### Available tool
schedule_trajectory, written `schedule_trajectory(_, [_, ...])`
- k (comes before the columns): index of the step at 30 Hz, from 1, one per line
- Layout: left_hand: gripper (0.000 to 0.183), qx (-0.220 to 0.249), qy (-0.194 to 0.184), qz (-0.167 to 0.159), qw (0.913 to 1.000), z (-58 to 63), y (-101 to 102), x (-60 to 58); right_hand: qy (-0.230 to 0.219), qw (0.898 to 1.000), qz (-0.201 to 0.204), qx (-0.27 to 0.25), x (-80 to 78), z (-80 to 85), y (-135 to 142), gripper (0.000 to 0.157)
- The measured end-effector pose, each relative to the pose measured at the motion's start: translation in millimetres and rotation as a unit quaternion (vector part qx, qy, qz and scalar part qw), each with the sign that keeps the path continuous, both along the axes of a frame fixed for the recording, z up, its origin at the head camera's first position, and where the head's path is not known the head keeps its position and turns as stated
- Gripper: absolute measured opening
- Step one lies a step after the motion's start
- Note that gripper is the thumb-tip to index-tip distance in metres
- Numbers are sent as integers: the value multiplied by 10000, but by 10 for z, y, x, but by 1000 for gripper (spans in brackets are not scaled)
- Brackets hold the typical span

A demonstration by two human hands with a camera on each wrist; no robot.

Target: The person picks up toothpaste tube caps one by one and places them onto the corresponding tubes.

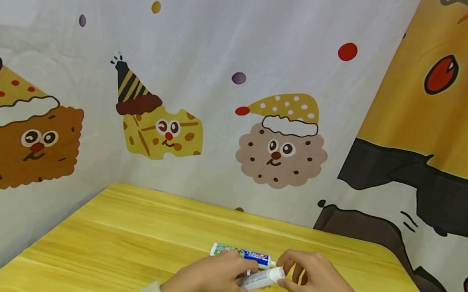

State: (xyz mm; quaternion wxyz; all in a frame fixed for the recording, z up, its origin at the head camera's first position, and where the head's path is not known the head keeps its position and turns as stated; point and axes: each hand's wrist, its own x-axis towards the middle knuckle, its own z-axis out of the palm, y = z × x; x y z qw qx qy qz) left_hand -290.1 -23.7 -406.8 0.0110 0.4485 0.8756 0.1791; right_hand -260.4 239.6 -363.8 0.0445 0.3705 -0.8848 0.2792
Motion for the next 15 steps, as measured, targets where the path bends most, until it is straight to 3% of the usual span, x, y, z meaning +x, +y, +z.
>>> schedule_trajectory(4, [26, -25, 55, 23, 10000, -6, 5, 1, 54, 9999, 87, -62, 1, -2, -6, 22])
schedule_trajectory(15, [27, -3, -78, 50, 10000, -13, 2, -6, -53, 10000, -9, 26, -1, 2, -14, 14])
